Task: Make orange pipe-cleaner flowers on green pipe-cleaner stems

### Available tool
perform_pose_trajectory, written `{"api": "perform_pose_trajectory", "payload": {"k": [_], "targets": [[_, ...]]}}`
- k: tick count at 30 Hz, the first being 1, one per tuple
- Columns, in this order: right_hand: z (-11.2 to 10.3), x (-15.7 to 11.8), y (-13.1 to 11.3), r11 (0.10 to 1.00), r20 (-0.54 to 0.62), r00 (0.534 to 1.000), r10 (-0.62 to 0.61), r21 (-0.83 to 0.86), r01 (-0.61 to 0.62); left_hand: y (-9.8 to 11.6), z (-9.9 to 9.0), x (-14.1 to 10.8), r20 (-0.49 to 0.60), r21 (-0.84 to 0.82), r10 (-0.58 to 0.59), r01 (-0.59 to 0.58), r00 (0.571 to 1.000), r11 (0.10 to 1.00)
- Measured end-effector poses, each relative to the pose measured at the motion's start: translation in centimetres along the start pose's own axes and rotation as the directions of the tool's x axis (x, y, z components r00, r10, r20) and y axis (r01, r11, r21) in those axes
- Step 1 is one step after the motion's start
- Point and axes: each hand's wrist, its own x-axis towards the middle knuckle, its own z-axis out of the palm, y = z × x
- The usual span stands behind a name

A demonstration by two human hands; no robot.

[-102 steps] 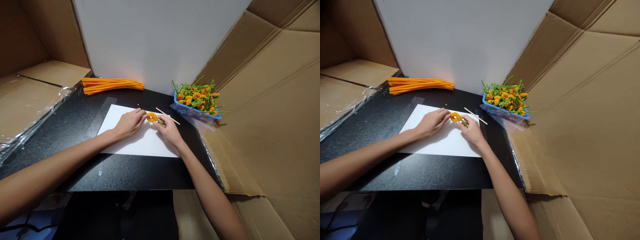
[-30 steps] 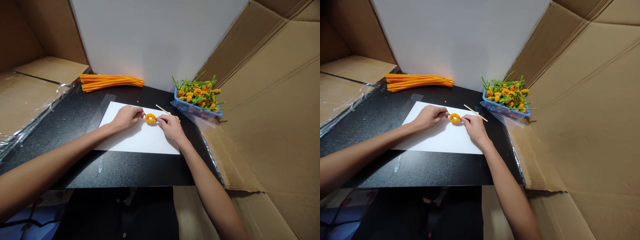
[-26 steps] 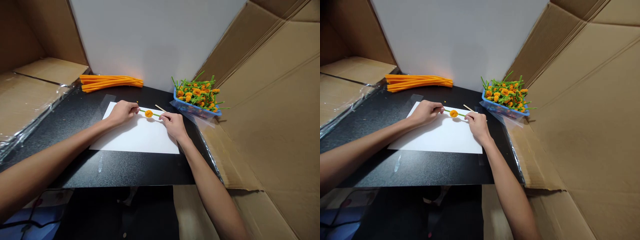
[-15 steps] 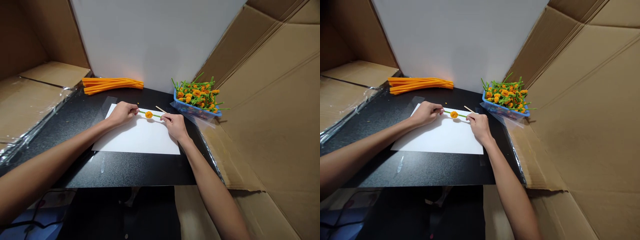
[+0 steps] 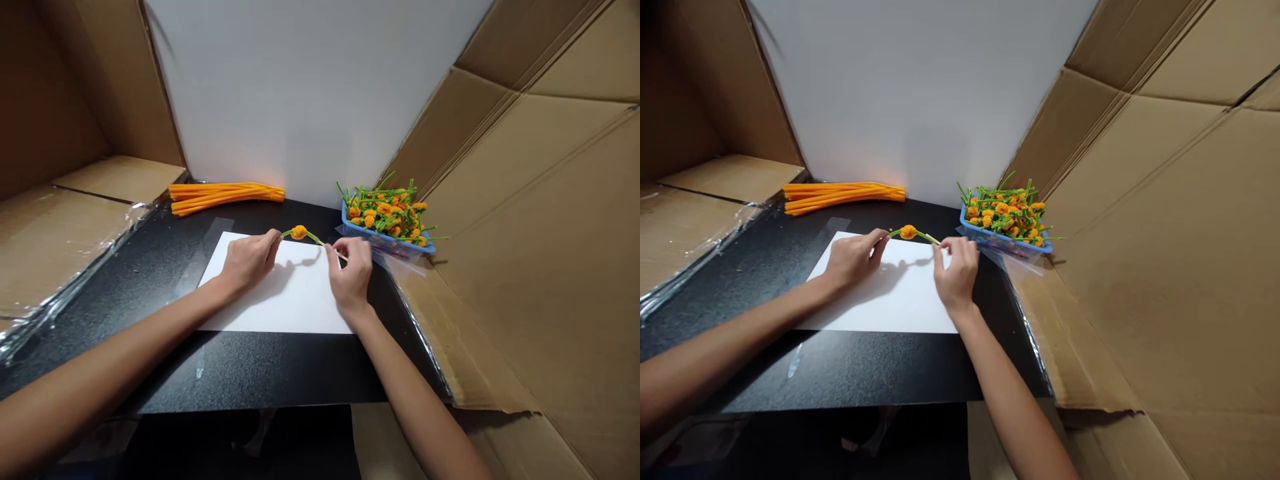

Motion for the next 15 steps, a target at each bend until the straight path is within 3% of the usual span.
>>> {"api": "perform_pose_trajectory", "payload": {"k": [2, 4, 7, 9, 11, 15], "targets": [[0.8, -0.6, -1.0, 0.965, 0.250, 0.967, 0.055, 0.234, -0.116, 0.8, -0.1, -0.3, -0.032, 0.069, 0.096, -0.093, 0.995, 0.993], [1.7, -1.0, -1.4, 0.820, 0.424, 0.894, 0.148, 0.453, -0.351, 1.4, -0.3, -0.6, -0.054, 0.137, 0.288, -0.279, 0.956, 0.951], [2.5, -1.0, -1.0, 0.565, 0.509, 0.814, 0.281, 0.598, -0.569, 2.3, -0.5, -1.0, -0.046, 0.241, 0.560, -0.535, 0.827, 0.810], [2.5, -0.7, -0.5, 0.497, 0.526, 0.793, 0.307, 0.622, -0.605, 2.7, -0.5, -1.2, -0.032, 0.269, 0.651, -0.621, 0.759, 0.737], [2.3, -0.5, -0.1, 0.515, 0.523, 0.802, 0.288, 0.622, -0.590, 2.8, -0.4, -1.2, -0.037, 0.267, 0.667, -0.636, 0.744, 0.724], [2.2, -0.6, 0.1, 0.695, 0.465, 0.859, 0.214, 0.545, -0.469, 2.5, -0.3, -1.2, -0.037, 0.256, 0.643, -0.614, 0.765, 0.746]]}}
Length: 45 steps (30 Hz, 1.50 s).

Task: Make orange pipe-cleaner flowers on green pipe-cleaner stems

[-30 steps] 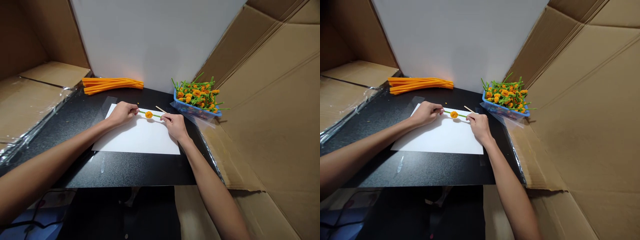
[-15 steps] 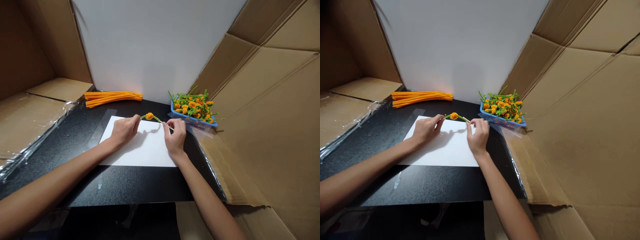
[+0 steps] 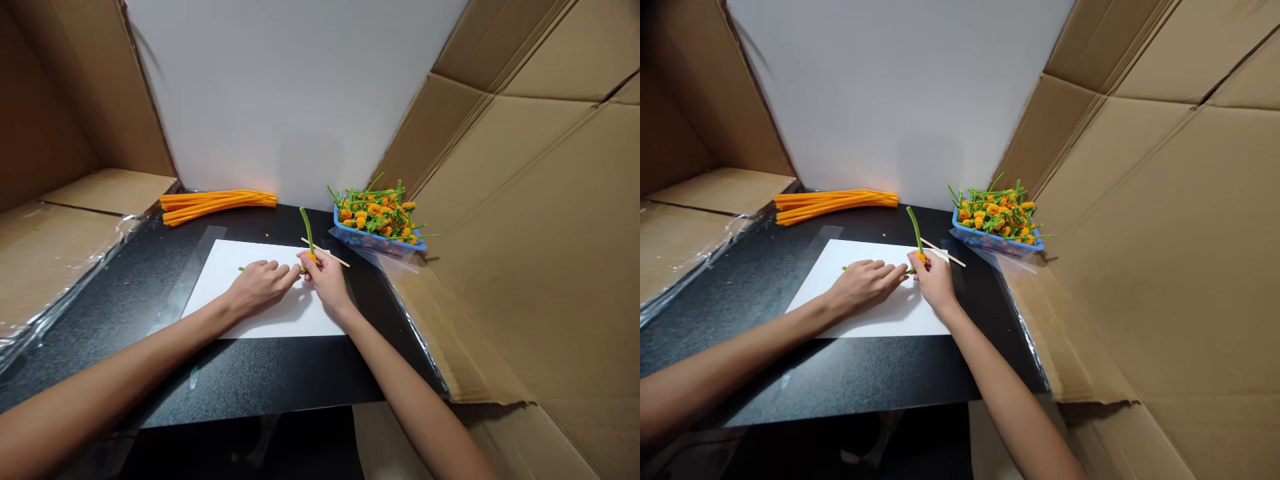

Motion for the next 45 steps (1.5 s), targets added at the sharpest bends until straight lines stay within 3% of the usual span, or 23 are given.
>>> {"api": "perform_pose_trajectory", "payload": {"k": [4, 7, 10, 14, 20, 25, 33, 35, 38, 41, 43, 45], "targets": [[0.0, -0.4, -0.3, 0.960, 0.026, 0.993, -0.111, -0.255, 0.114, -0.3, -0.1, -0.1, 0.016, -0.051, 0.016, -0.015, 1.000, 0.999], [-0.2, -0.5, -0.6, 0.931, 0.065, 0.989, -0.131, -0.334, 0.145, -0.4, -0.2, 0.2, 0.084, -0.145, -0.187, 0.198, 0.979, 0.969], [-0.3, -0.5, -0.6, 0.929, 0.115, 0.986, -0.117, -0.339, 0.150, -0.7, -0.2, 0.4, 0.224, -0.210, -0.422, 0.466, 0.879, 0.860], [-0.4, -0.5, -0.9, 0.915, 0.227, 0.964, -0.138, -0.344, 0.212, -1.4, -0.2, 0.5, 0.358, -0.281, -0.517, 0.618, 0.777, 0.734], [-1.0, -0.5, -1.9, 0.872, 0.407, 0.904, -0.132, -0.386, 0.301, -1.6, -0.2, 0.5, 0.417, -0.291, -0.530, 0.661, 0.738, 0.691], [-1.6, -0.3, -2.2, 0.863, 0.441, 0.896, -0.056, -0.429, 0.266, -1.2, -0.2, 0.5, 0.422, -0.268, -0.518, 0.648, 0.744, 0.713], [-1.8, 0.0, -1.9, 0.851, 0.472, 0.881, -0.017, -0.456, 0.261, -1.2, -0.5, 0.8, 0.448, -0.290, -0.551, 0.697, 0.704, 0.655], [-1.8, 0.0, -1.9, 0.847, 0.470, 0.882, -0.026, -0.458, 0.269, -1.1, -0.3, 0.6, 0.431, -0.274, -0.550, 0.685, 0.715, 0.675], [-1.8, -0.1, -1.8, 0.864, 0.423, 0.906, -0.018, -0.449, 0.227, -1.1, 0.2, 0.1, 0.354, -0.254, -0.509, 0.605, 0.784, 0.755], [-1.8, -0.3, -1.7, 0.891, 0.371, 0.929, 0.003, -0.423, 0.166, -1.1, 0.5, -0.3, 0.163, -0.274, -0.421, 0.451, 0.892, 0.849], [-1.7, -0.4, -1.6, 0.893, 0.355, 0.935, 0.000, -0.421, 0.160, -1.1, 0.3, -0.2, 0.017, -0.255, -0.344, 0.337, 0.939, 0.906], [-1.5, -0.4, -1.7, 0.889, 0.355, 0.935, -0.019, -0.423, 0.179, -1.1, 0.0, 0.1, -0.051, -0.212, -0.242, 0.226, 0.969, 0.951]]}}
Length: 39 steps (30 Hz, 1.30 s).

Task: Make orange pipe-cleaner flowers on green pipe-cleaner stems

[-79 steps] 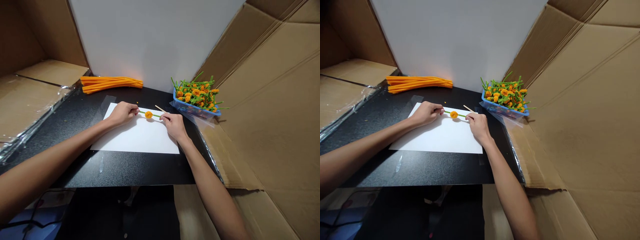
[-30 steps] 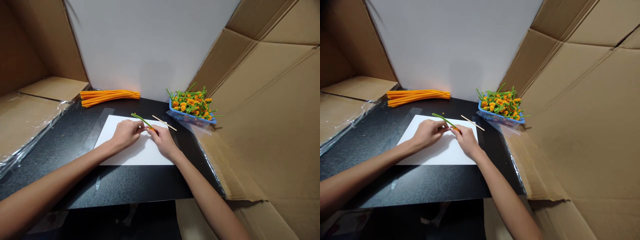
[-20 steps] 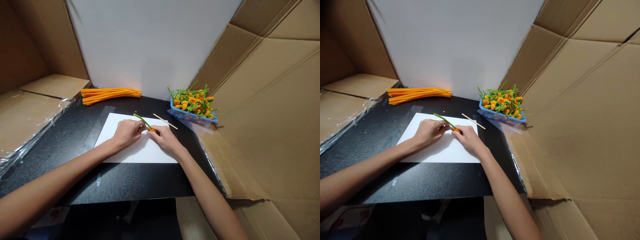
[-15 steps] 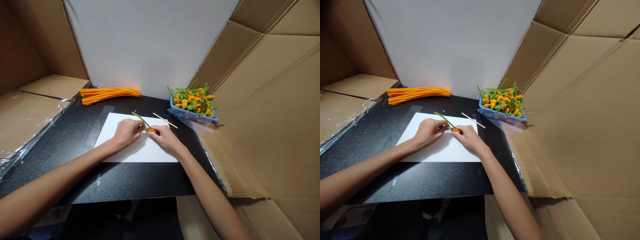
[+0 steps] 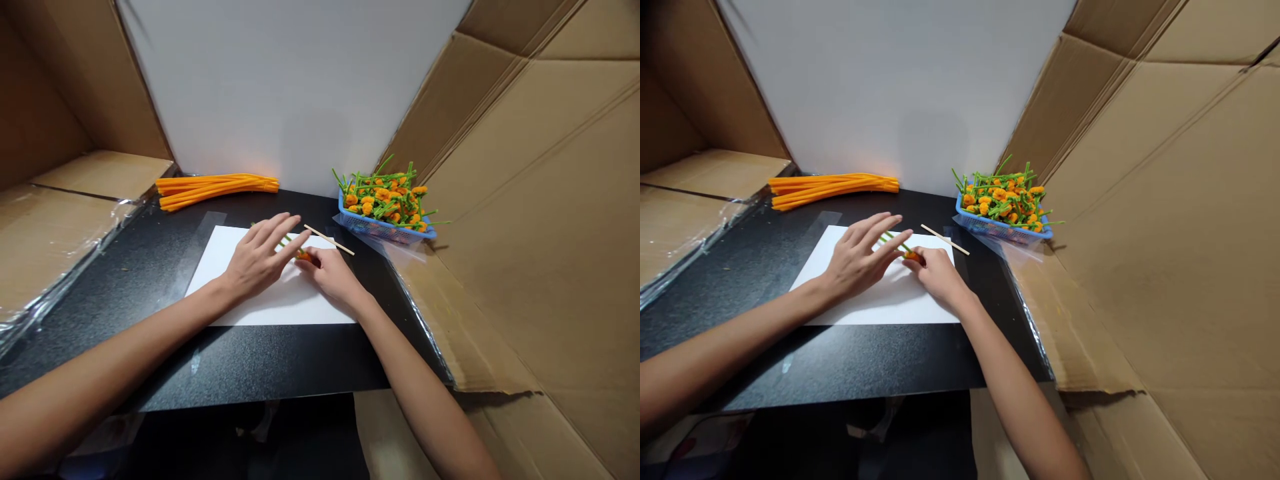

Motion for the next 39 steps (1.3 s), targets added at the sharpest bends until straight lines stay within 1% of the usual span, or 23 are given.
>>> {"api": "perform_pose_trajectory", "payload": {"k": [2, 3, 5, 8, 10, 12, 15, 18, 19, 21, 23, 25, 27, 29, 31, 33, 35, 36, 37, 39], "targets": [[0.1, 0.1, -0.2, 1.000, 0.000, 1.000, -0.029, 0.005, 0.029, 0.1, -0.2, 0.3, 0.034, 0.021, 0.086, -0.086, 0.996, 0.996], [0.1, 0.1, -0.3, 0.999, 0.003, 0.999, -0.045, 0.013, 0.045, 0.1, -0.2, 0.4, 0.062, 0.025, 0.105, -0.107, 0.993, 0.994], [0.1, 0.1, -0.5, 0.997, 0.012, 0.998, -0.065, 0.052, 0.064, 0.0, -0.1, 0.3, 0.098, 0.029, 0.085, -0.088, 0.992, 0.996], [0.1, 0.2, -0.5, 0.982, 0.023, 0.999, -0.045, 0.185, 0.040, -0.1, 0.1, -0.2, 0.070, 0.012, -0.002, 0.002, 0.998, 1.000], [0.4, 0.3, -0.3, 0.956, 0.013, 1.000, 0.003, 0.294, -0.006, 0.0, 0.4, -0.5, 0.027, -0.027, -0.059, 0.060, 0.998, 0.998], [0.8, 0.5, -0.1, 0.919, -0.001, 0.997, 0.074, 0.387, -0.068, 0.0, 0.7, -0.6, 0.009, -0.095, -0.121, 0.121, 0.993, 0.988], [1.5, 0.8, 0.3, 0.870, -0.020, 0.982, 0.185, 0.468, -0.155, 0.1, 1.4, -0.7, 0.027, -0.256, -0.243, 0.241, 0.970, 0.936], [1.9, 1.0, 0.6, 0.829, -0.034, 0.971, 0.235, 0.529, -0.182, 0.0, 1.9, -0.7, 0.078, -0.407, -0.322, 0.325, 0.944, 0.854], [2.0, 1.0, 0.7, 0.809, -0.031, 0.969, 0.244, 0.557, -0.186, -0.1, 2.0, -0.7, 0.085, -0.430, -0.324, 0.328, 0.942, 0.841], [2.0, 1.1, 0.7, 0.761, -0.017, 0.965, 0.260, 0.619, -0.194, -0.1, 2.0, -0.8, 0.078, -0.414, -0.284, 0.291, 0.956, 0.863], [2.0, 1.0, 0.8, 0.716, -0.002, 0.964, 0.265, 0.670, -0.196, -0.2, 1.8, -0.8, 0.072, -0.334, -0.199, 0.211, 0.977, 0.919], [2.0, 0.9, 0.8, 0.704, 0.004, 0.968, 0.251, 0.685, -0.186, -0.1, 1.5, -0.9, 0.070, -0.245, -0.130, 0.143, 0.989, 0.959], [1.9, 0.8, 0.9, 0.735, -0.003, 0.976, 0.219, 0.659, -0.163, 0.0, 1.3, -0.9, 0.051, -0.196, -0.115, 0.123, 0.992, 0.973], [1.8, 0.6, 0.8, 0.808, -0.045, 0.986, 0.158, 0.580, -0.102, 0.1, 1.0, -0.9, 0.022, -0.182, -0.118, 0.120, 0.993, 0.976], [1.5, 0.4, 0.6, 0.900, -0.111, 0.991, 0.077, 0.436, -0.022, 0.3, 0.9, -0.8, 0.006, -0.185, -0.111, 0.110, 0.994, 0.977], [1.2, 0.1, 0.1, 0.966, -0.159, 0.987, 0.000, 0.256, 0.042, 0.4, 0.8, -0.7, 0.000, -0.211, -0.118, 0.115, 0.993, 0.971], [1.1, -0.2, -0.4, 0.992, -0.180, 0.982, -0.061, 0.103, 0.080, 0.5, 0.7, -0.5, -0.004, -0.268, -0.154, 0.147, 0.988, 0.952], [1.1, -0.3, -0.7, 0.994, -0.188, 0.979, -0.076, 0.062, 0.089, 0.5, 0.7, -0.5, -0.006, -0.306, -0.174, 0.164, 0.985, 0.938], [1.1, -0.4, -0.8, 0.995, -0.196, 0.978, -0.077, 0.047, 0.088, 0.5, 0.7, -0.4, -0.008, -0.342, -0.192, 0.178, 0.981, 0.923], [1.4, -0.5, -1.0, 0.994, -0.215, 0.976, -0.047, 0.088, 0.067, 0.6, 0.7, -0.3, -0.012, -0.404, -0.218, 0.194, 0.976, 0.894]]}}
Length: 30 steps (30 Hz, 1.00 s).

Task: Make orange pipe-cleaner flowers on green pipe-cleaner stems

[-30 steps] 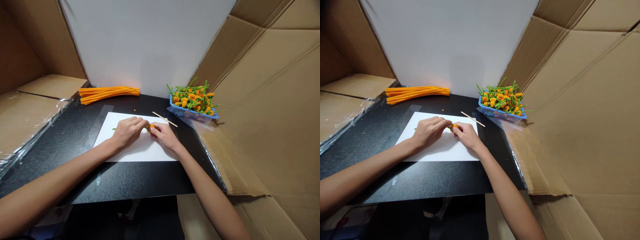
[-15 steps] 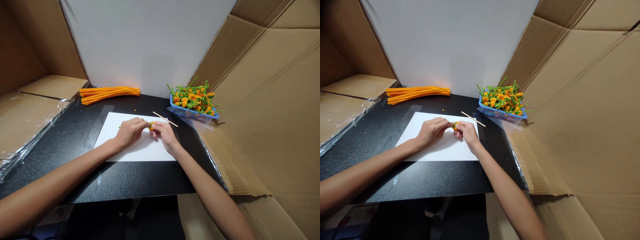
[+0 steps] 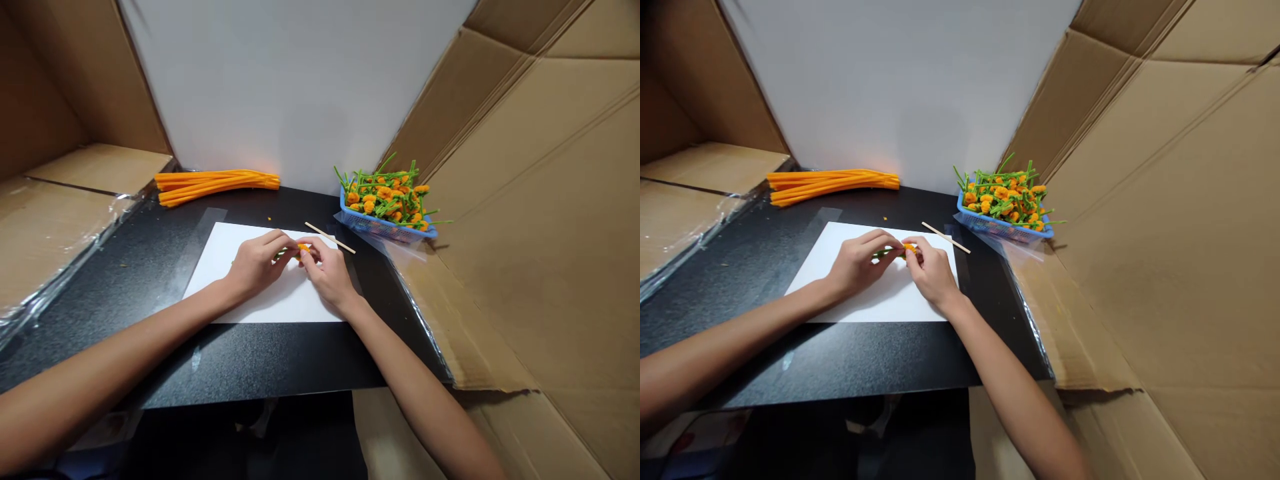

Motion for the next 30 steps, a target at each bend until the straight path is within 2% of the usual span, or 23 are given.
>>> {"api": "perform_pose_trajectory", "payload": {"k": [4, 9, 15, 20, 24, 30], "targets": [[0.37, -0.17, 0.25, 0.992, -0.014, 0.999, 0.052, 0.114, -0.050, 0.13, -0.05, 0.01, -0.003, -0.068, -0.024, 0.023, 1.000, 0.997], [0.32, -0.10, 0.62, 0.966, -0.003, 0.997, 0.076, 0.247, -0.073, 0.12, -0.04, -0.13, 0.047, -0.108, 0.001, 0.004, 0.999, 0.994], [0.13, 0.25, 0.70, 0.898, 0.088, 0.991, 0.096, 0.423, -0.124, 0.32, -0.24, -0.06, -0.006, -0.109, -0.034, 0.033, 0.999, 0.994], [-0.10, 0.52, 0.52, 0.877, 0.115, 0.988, 0.105, 0.458, -0.147, 0.57, -0.25, -0.07, -0.012, -0.126, -0.060, 0.058, 0.998, 0.990], [-0.25, 0.61, 0.57, 0.852, 0.126, 0.986, 0.110, 0.499, -0.159, 0.50, -0.15, -0.11, -0.039, -0.121, -0.001, -0.004, 0.999, 0.993], [-0.25, 0.60, 0.79, 0.874, 0.115, 0.986, 0.118, 0.460, -0.158, 0.11, -0.05, -0.14, -0.021, -0.073, 0.092, -0.094, 0.996, 0.993]]}}
